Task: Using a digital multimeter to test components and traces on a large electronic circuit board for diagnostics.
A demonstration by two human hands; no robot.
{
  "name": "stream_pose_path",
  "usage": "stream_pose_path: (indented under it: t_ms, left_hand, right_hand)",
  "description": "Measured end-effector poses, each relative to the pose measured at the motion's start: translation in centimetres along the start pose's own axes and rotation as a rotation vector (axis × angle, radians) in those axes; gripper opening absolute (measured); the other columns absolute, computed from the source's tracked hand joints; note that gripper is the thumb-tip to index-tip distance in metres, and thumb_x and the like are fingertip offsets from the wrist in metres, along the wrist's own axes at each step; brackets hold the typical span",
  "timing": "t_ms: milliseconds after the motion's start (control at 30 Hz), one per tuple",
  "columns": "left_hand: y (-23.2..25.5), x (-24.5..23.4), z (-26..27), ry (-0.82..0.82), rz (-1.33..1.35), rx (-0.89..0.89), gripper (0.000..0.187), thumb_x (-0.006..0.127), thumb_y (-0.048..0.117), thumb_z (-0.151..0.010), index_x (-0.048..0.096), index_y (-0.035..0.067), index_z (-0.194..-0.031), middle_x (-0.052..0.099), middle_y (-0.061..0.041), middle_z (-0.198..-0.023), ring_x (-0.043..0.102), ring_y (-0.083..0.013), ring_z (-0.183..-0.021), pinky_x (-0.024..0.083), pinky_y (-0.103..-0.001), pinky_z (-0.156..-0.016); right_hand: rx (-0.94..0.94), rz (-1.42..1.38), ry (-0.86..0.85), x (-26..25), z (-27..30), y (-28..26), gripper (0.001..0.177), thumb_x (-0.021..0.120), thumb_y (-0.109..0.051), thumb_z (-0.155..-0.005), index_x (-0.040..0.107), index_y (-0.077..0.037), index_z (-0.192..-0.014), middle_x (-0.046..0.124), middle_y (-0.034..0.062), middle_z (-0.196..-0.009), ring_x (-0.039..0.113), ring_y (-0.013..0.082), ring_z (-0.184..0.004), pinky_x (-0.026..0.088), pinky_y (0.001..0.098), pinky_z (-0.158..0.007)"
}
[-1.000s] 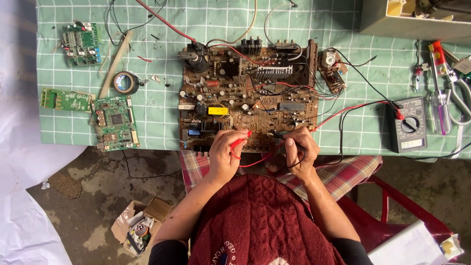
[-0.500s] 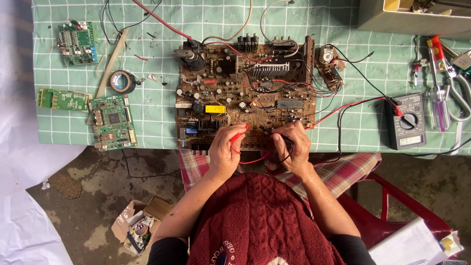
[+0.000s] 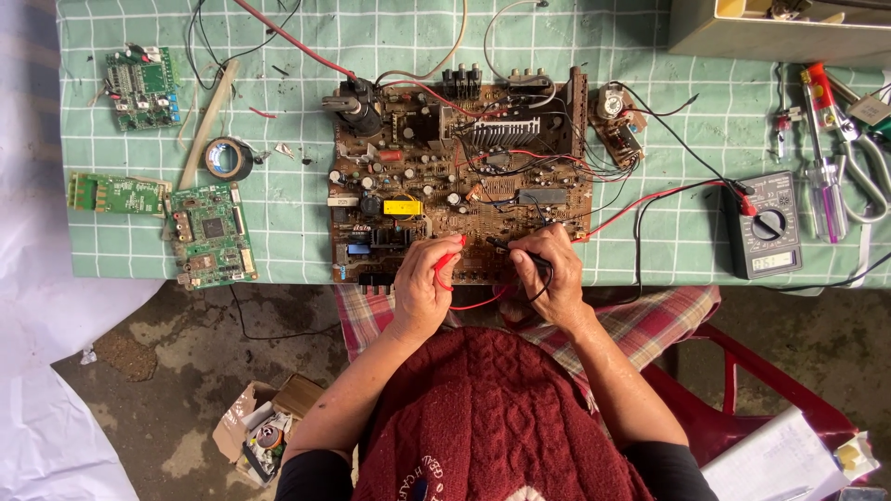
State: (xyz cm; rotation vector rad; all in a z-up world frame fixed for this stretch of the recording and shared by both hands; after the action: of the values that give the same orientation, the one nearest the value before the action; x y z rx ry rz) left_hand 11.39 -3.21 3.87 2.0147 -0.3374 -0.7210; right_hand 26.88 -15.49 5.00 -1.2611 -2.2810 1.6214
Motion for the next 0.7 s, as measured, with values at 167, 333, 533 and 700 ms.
stream_pose_path:
  t_ms: [167, 333, 533, 700]
  left_hand:
    - [-0.04, 0.19, 0.06, -0.009, -0.024, 0.009, 0.008, 0.063, 0.011, -0.1, 0.068, 0.008, -0.106, 0.074, -0.008, -0.109, 0.071, -0.0303, -0.102, 0.058, -0.041, -0.088]
    - [0.12, 0.22, -0.08, -0.009, -0.026, 0.006, 0.008, 0.064, 0.011, -0.1, 0.069, 0.009, -0.105, 0.074, -0.009, -0.108, 0.072, -0.0303, -0.1, 0.058, -0.042, -0.087]
    - [0.47, 0.05, -0.35, 0.003, -0.024, 0.018, 0.008, 0.064, 0.012, -0.1, 0.069, 0.009, -0.105, 0.075, -0.009, -0.108, 0.072, -0.03, -0.1, 0.059, -0.041, -0.086]
    - [0.79, -0.09, -0.52, 0.012, -0.021, 0.018, 0.007, 0.064, 0.012, -0.1, 0.069, 0.008, -0.104, 0.075, -0.009, -0.107, 0.072, -0.0312, -0.1, 0.059, -0.041, -0.086]
  right_hand:
    - [0.021, 0.005, 0.008, -0.03, 0.05, 0.15, 0.014, 0.068, -0.016, -0.102, 0.073, -0.002, -0.101, 0.07, 0.0134, -0.084, 0.062, 0.0356, -0.076, 0.052, 0.0427, -0.069]
    - [0.034, 0.014, 0.018, -0.04, 0.15, 0.32, 0.014, 0.069, -0.016, -0.101, 0.073, -0.003, -0.1, 0.07, 0.0137, -0.083, 0.062, 0.0357, -0.076, 0.052, 0.0429, -0.069]
    - [0.049, 0.015, 0.011, 0.25, 0.21, 0.52, 0.016, 0.067, -0.02, -0.103, 0.073, -0.004, -0.101, 0.069, 0.0121, -0.083, 0.061, 0.0337, -0.076, 0.051, 0.0412, -0.069]
    - [0.06, 0.022, 0.009, 0.47, 0.17, 0.45, 0.016, 0.068, -0.02, -0.102, 0.072, -0.005, -0.101, 0.068, 0.0125, -0.083, 0.061, 0.0345, -0.076, 0.051, 0.0413, -0.069]
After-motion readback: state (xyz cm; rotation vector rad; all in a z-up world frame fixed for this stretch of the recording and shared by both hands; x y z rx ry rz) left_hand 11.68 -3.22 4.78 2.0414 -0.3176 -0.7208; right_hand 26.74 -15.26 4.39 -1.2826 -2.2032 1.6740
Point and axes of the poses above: each hand's wrist, its own z-axis away from the middle knuckle, its own x-axis out of the palm, y = z × x, the point moved 9 cm from there along -z, towards the middle knuckle
